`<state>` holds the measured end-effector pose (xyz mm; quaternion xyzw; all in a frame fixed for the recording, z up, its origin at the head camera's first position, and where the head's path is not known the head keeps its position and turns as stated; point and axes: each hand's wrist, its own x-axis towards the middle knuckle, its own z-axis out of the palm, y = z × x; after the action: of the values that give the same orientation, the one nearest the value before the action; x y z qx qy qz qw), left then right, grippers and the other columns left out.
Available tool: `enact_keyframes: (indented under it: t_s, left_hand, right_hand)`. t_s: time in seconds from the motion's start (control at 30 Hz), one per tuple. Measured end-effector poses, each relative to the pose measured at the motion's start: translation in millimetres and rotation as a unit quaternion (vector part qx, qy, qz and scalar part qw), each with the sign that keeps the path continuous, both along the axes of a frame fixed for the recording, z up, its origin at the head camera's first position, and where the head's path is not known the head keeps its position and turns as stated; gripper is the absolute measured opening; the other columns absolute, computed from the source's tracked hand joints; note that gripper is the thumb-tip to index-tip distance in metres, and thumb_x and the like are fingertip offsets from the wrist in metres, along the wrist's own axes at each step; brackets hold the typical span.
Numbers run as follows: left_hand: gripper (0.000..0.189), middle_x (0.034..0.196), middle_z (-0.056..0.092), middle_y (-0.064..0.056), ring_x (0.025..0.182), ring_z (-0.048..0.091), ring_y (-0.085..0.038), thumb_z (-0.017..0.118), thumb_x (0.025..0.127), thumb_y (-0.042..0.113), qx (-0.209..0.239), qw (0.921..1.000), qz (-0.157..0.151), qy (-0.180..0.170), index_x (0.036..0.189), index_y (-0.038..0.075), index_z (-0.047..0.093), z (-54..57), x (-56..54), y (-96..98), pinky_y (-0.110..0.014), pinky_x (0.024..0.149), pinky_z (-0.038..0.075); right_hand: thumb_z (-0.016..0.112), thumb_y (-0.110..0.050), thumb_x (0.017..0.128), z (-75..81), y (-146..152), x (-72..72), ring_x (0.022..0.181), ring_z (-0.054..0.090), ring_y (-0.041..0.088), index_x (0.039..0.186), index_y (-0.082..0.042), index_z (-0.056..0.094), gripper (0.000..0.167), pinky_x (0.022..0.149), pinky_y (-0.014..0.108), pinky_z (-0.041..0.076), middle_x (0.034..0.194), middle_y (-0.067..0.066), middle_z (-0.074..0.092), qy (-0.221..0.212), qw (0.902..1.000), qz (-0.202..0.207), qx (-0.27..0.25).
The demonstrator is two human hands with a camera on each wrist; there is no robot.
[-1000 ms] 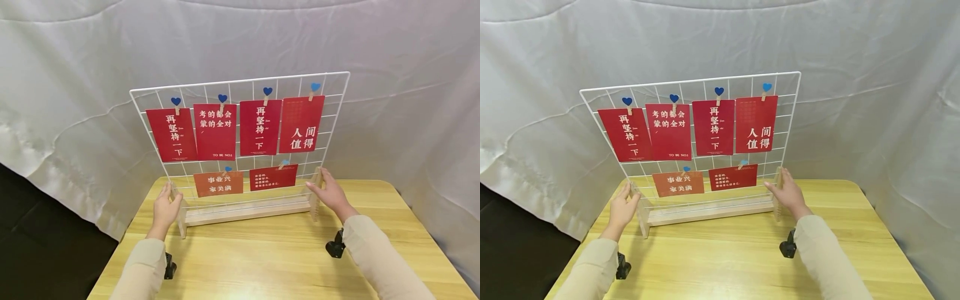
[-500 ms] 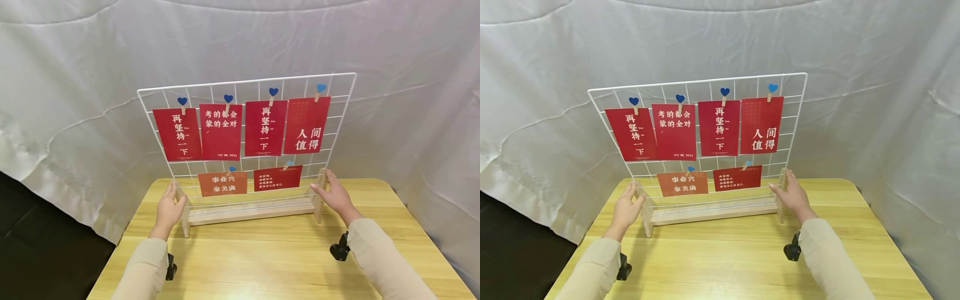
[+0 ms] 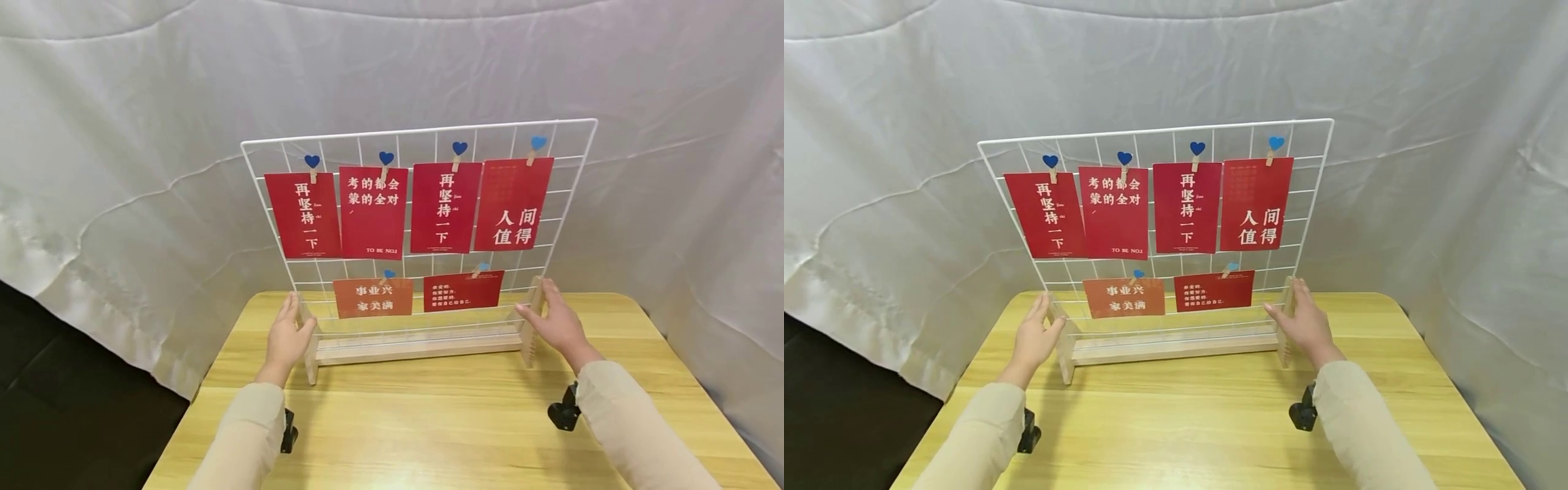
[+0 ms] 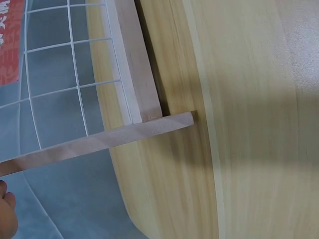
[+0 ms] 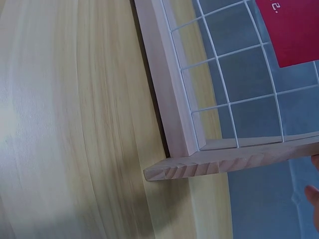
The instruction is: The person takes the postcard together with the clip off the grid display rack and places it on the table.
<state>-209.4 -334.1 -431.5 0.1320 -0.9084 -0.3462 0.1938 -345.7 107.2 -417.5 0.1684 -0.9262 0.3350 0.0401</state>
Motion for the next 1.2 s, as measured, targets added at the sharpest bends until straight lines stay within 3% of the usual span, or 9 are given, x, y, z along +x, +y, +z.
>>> enact_keyframes:
  t_s: [0.33, 0.7, 0.87, 1.2]
  left_hand:
    - [0.063, 0.142, 0.014, -0.01, 0.125, 0.017, -0.034, 0.05, 0.082, 0.021, 0.021, 0.9997, -0.012, 0.001, 0.135, 0.002, 0.021, 2.7, -1.1, -1.9, -0.043, 0.098, 0.021]
    - [0.07, 0.143, 0.01, -0.009, 0.125, 0.017, -0.033, 0.051, 0.079, 0.021, 0.011, 0.9995, -0.021, -0.02, 0.136, 0.001, 0.015, 4.8, -0.5, -3.3, -0.044, 0.099, 0.022]
    - [0.072, 0.143, 0.008, -0.01, 0.124, 0.018, -0.034, 0.052, 0.079, 0.022, -0.01, 0.9992, -0.028, -0.027, 0.136, 0.0, 0.014, 4.1, -1.4, -2.7, -0.044, 0.098, 0.023]
    - [0.071, 0.141, 0.011, -0.014, 0.127, 0.008, -0.031, 0.048, 0.08, 0.029, -0.094, 0.9939, -0.029, -0.05, 0.134, -0.004, 0.016, 9.1, 1.1, -3.1, -0.046, 0.101, 0.01]
  right_hand:
    - [0.047, -0.05, 0.082, -2.6, 1.3, -0.2, 0.117, 0.018, 0.049, 0.136, 0.004, 0.007, 0.086, 0.088, 0.063, 0.02, 0.138, 0.027, 0.008, 0.032, 0.9992, 0.007, 0.022]
    - [0.045, -0.051, 0.083, -0.5, 2.4, 1.7, 0.114, 0.018, 0.052, 0.137, -0.001, 0.001, 0.086, 0.086, 0.064, 0.02, 0.14, 0.023, 0.001, 0.022, 0.9986, 0.012, 0.047]
    - [0.044, -0.051, 0.083, -1.6, 4.8, 0.9, 0.11, 0.023, 0.055, 0.137, -0.001, 0.001, 0.086, 0.084, 0.064, 0.023, 0.139, 0.024, 0.001, 0.025, 0.9976, 0.013, 0.063]
    - [0.039, -0.057, 0.082, -0.7, 6.6, -0.7, 0.109, 0.023, 0.055, 0.136, 0.001, -0.002, 0.09, 0.085, 0.063, 0.023, 0.139, 0.025, 0.001, 0.03, 0.9941, 0.018, 0.103]
